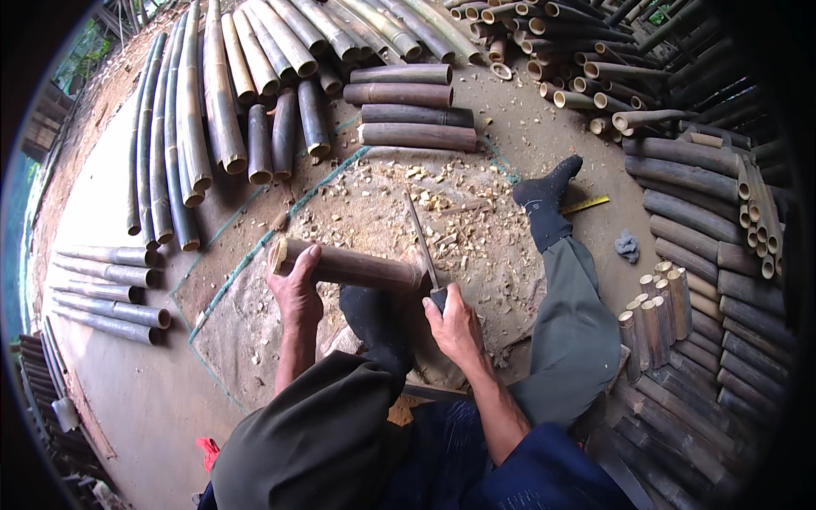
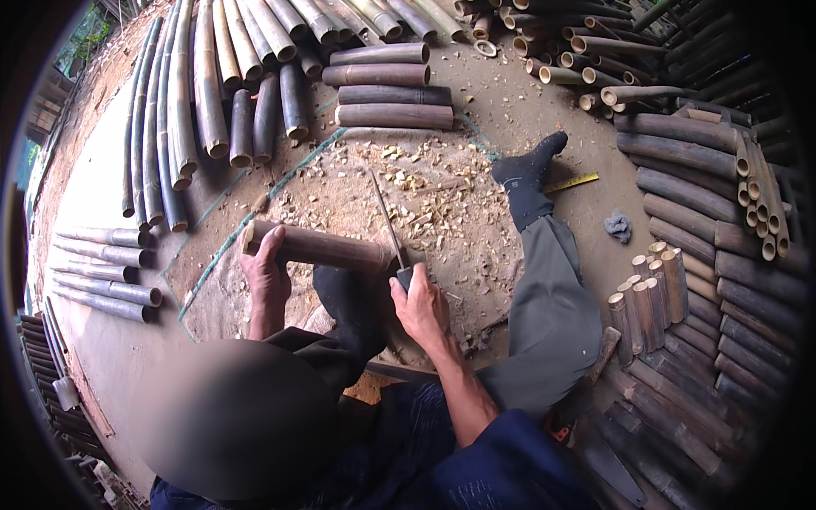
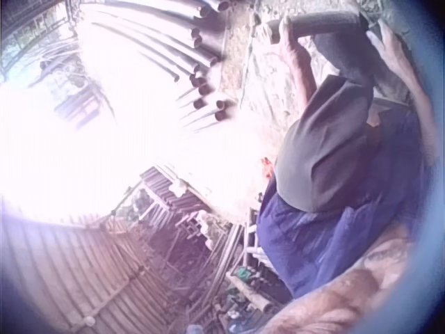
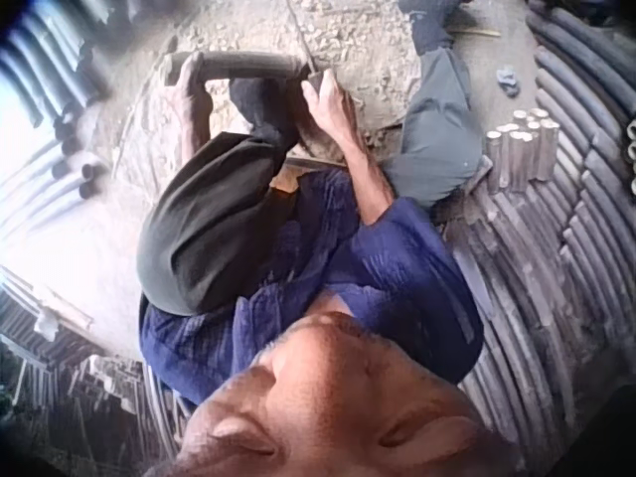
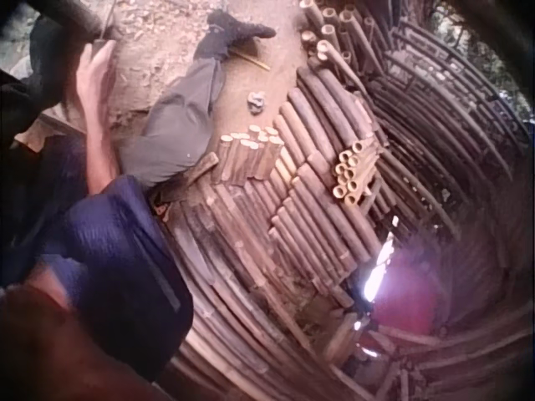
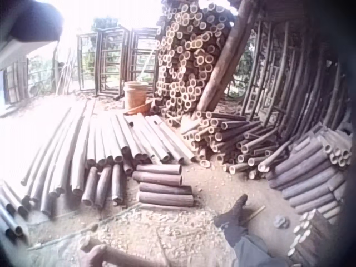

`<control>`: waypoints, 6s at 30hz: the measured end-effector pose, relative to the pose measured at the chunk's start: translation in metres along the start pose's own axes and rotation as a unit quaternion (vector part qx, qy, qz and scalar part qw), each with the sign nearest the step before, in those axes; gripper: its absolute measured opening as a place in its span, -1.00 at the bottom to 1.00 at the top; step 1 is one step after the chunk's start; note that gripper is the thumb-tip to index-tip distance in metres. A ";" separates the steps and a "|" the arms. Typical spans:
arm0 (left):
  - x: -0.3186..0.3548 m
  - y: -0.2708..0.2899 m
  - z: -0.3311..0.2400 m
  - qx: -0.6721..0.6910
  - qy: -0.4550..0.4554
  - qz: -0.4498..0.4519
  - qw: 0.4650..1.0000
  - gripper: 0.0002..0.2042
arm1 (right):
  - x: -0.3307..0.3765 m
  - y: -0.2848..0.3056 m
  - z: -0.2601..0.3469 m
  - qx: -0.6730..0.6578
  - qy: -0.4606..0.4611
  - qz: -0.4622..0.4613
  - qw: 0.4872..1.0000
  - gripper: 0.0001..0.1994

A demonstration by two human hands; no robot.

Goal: The person sits on the ground and uses a knife to sharpen the end of a bamboo pole. They hold the pole with their left hand and scrape the knife along the edge to create a tapered point, then place the finished piece on a pile of similar bamboo segments.

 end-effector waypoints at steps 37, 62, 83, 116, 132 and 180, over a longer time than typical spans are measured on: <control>0.005 -0.007 -0.004 0.028 0.009 -0.043 0.999 -0.54 | 0.021 0.043 0.065 -0.078 0.068 -0.041 0.994 -0.66; -0.006 -0.013 -0.007 0.089 0.006 0.089 0.992 -0.46 | 0.013 0.034 0.055 -0.083 0.087 -0.040 0.992 -0.68; -0.008 -0.008 0.003 0.064 0.070 0.028 0.995 -0.47 | -0.004 -0.027 -0.024 0.057 -0.043 0.043 0.997 -0.61; 0.003 -0.019 -0.007 0.083 0.037 0.127 0.988 -0.46 | 0.019 0.035 0.057 -0.124 0.128 -0.102 0.979 -0.72; 0.003 -0.022 -0.007 0.073 0.076 0.157 0.982 -0.40 | -0.004 -0.021 -0.025 0.104 -0.026 0.044 0.993 -0.64; 0.034 -0.033 -0.049 0.014 -0.001 0.110 0.994 -0.36 | 0.016 0.017 0.027 -0.028 0.021 0.027 0.999 -0.64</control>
Point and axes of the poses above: each hand's wrist, its own x-axis away from the middle knuckle, its own y-axis out of the back of the hand, z = x × y, the point moved 9 cm from there along -x, towards the middle knuckle, and after that the axes turned 4 degrees about -z, right-handed, at the moved point
